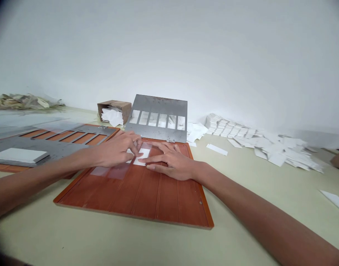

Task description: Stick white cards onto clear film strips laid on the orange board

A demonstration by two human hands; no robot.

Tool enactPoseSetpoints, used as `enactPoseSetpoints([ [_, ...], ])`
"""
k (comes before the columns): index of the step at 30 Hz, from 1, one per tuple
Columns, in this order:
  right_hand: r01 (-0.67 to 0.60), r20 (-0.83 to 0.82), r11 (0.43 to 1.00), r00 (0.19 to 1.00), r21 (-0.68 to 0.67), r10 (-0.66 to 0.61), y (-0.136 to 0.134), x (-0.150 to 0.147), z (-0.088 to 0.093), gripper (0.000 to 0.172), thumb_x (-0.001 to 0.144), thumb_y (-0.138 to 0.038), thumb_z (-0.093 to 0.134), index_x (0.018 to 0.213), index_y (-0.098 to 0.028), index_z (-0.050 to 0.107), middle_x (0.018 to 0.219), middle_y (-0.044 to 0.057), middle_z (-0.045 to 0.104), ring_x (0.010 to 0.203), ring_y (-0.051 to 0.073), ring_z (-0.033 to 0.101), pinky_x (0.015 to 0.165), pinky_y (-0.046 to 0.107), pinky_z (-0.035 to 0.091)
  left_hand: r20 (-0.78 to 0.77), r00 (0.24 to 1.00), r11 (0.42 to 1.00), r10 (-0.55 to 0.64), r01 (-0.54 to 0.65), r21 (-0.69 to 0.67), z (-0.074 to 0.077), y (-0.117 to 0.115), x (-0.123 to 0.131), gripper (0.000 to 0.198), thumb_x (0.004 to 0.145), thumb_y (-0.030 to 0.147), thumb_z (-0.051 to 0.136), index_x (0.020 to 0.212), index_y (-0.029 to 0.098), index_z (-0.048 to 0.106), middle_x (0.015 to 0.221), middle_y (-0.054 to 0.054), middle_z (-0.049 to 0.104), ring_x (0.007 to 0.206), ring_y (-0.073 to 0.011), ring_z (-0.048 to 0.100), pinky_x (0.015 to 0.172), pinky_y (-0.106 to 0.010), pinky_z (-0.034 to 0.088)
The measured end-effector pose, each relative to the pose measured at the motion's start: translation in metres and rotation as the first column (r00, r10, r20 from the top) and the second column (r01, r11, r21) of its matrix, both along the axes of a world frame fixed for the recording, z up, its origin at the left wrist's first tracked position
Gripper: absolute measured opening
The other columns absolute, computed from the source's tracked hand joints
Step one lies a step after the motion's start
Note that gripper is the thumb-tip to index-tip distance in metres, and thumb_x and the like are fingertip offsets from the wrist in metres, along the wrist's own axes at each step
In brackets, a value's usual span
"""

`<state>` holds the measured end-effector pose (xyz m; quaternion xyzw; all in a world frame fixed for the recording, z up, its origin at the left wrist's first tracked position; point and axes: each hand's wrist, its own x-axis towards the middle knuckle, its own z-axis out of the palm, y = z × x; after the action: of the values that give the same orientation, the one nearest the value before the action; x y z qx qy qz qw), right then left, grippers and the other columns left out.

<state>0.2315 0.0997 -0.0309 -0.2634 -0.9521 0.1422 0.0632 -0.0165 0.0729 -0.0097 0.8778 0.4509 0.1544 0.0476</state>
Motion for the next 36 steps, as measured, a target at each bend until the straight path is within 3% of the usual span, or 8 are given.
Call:
enactPoseSetpoints([
  [5,-0.008,0.000,1.000,1.000,-0.002,0.008,-0.002,-0.001,0.003,0.047,0.103,-0.066,0.032,0.142,-0.052,0.053,0.168,-0.006,0.014,0.155,0.033,0.009,0.120,0.069,0.006,-0.001,1.000,1.000,-0.021,0.021,-0.022,0.005,0.003,-0.005,0.028,0.079,0.014,0.054,0.061,0.024,0.074,0.095,-0.004,0.065,0.100,-0.0272,0.057,0.094,-0.042,0.037],
  [10,-0.006,-0.009,1.000,1.000,-0.019,0.006,-0.003,0.000,0.004,0.045,0.102,-0.067,0.033,0.137,-0.053,0.057,0.168,-0.009,0.013,0.155,0.034,0.009,0.120,0.070,0.005,0.057,0.998,0.999,0.035,-0.034,-0.020,0.015,0.029,-0.012,0.032,0.091,0.026,0.048,0.101,0.025,0.078,0.115,-0.005,0.069,0.107,-0.0246,0.061,0.090,-0.035,0.043],
  [14,-0.008,-0.027,1.000,1.000,-0.020,0.008,-0.003,0.001,0.004,0.046,0.101,-0.069,0.034,0.139,-0.054,0.054,0.169,-0.010,0.010,0.155,0.035,0.006,0.121,0.070,0.003,-0.019,0.997,0.986,0.075,-0.077,-0.148,0.022,0.066,-0.011,0.033,0.088,0.043,0.062,0.108,0.019,0.071,0.107,-0.008,0.073,0.099,-0.0256,0.066,0.079,-0.031,0.046],
  [18,-0.006,-0.015,1.000,1.000,-0.028,0.006,-0.002,0.000,0.003,0.050,0.099,-0.073,0.034,0.141,-0.054,0.052,0.168,-0.007,0.009,0.155,0.036,0.005,0.120,0.070,0.003,-0.152,0.988,0.942,0.012,-0.063,-0.329,0.023,0.088,-0.003,0.037,0.087,0.050,0.071,0.101,0.015,0.069,0.095,-0.006,0.073,0.087,-0.0215,0.067,0.076,-0.033,0.051],
  [25,-0.010,-0.019,0.999,1.000,-0.053,0.009,-0.001,0.001,0.003,0.050,0.096,-0.075,0.037,0.142,-0.058,0.048,0.169,-0.009,0.001,0.156,0.033,-0.001,0.121,0.068,0.001,-0.249,0.968,0.908,-0.010,-0.096,-0.407,0.020,0.098,0.008,0.027,0.097,0.038,0.065,0.107,0.013,0.066,0.102,-0.005,0.068,0.090,-0.0206,0.066,0.081,-0.039,0.057],
  [32,-0.018,-0.038,0.999,0.999,-0.044,0.016,-0.001,0.001,0.002,0.049,0.097,-0.074,0.039,0.142,-0.058,0.048,0.169,-0.009,0.003,0.156,0.033,0.001,0.120,0.069,0.003,-0.219,0.974,0.868,-0.048,-0.068,-0.492,0.021,0.099,0.007,0.025,0.096,0.038,0.066,0.101,0.013,0.066,0.099,-0.005,0.068,0.087,-0.0194,0.066,0.080,-0.038,0.056],
  [36,-0.019,-0.036,0.999,0.999,-0.044,0.017,0.000,0.001,0.002,0.048,0.097,-0.074,0.038,0.141,-0.058,0.049,0.169,-0.009,0.002,0.156,0.034,0.001,0.120,0.069,0.001,-0.151,0.987,0.875,-0.047,-0.033,-0.483,0.022,0.098,0.007,0.023,0.096,0.036,0.066,0.102,0.013,0.066,0.098,-0.005,0.068,0.087,-0.0189,0.067,0.080,-0.038,0.056],
])
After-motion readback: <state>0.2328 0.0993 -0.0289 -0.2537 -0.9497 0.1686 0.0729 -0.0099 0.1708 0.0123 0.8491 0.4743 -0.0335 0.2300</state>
